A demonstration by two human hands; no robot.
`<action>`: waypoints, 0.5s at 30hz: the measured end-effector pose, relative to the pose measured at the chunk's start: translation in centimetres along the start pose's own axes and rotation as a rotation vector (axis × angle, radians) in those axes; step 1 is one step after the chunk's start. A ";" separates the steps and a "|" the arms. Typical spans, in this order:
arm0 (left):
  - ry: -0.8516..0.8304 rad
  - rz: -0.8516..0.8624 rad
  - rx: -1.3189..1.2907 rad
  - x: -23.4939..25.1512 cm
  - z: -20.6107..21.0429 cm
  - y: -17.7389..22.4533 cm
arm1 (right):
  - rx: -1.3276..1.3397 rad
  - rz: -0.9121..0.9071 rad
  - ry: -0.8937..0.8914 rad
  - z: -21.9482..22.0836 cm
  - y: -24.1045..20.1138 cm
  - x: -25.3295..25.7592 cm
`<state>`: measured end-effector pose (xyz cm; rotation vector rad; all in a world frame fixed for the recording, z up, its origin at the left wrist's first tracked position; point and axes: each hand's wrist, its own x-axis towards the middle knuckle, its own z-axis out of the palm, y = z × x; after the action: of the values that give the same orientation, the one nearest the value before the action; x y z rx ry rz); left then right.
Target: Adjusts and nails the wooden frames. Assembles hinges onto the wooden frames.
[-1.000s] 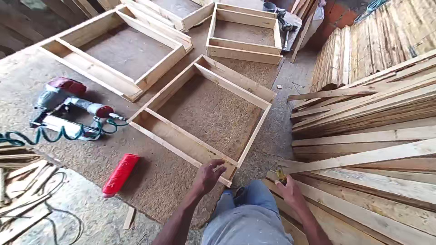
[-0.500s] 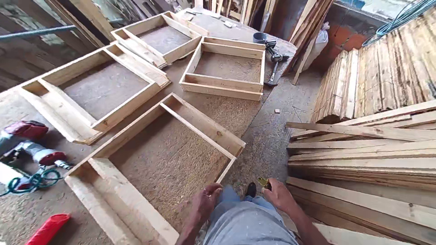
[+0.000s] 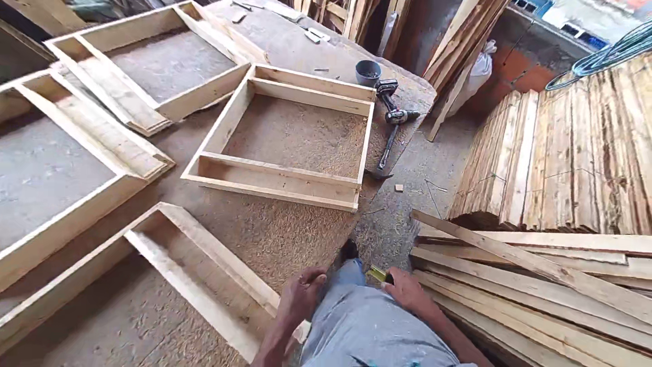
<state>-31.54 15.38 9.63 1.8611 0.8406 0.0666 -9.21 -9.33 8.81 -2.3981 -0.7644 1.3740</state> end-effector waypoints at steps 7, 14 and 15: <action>-0.079 0.161 0.016 17.8 2.1 14.0 | 0.080 0.020 0.182 -18.5 -0.2 8.2; -0.321 -0.048 0.301 34.1 12.0 21.2 | 0.196 -0.005 0.312 -38.5 -1.3 24.0; -0.309 -0.124 0.365 36.4 13.7 21.4 | 0.171 -0.030 0.340 -41.7 -1.8 26.9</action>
<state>12.48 20.95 9.38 2.0808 0.7842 -0.4689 37.03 8.45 11.84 -2.3827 -0.5649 0.9397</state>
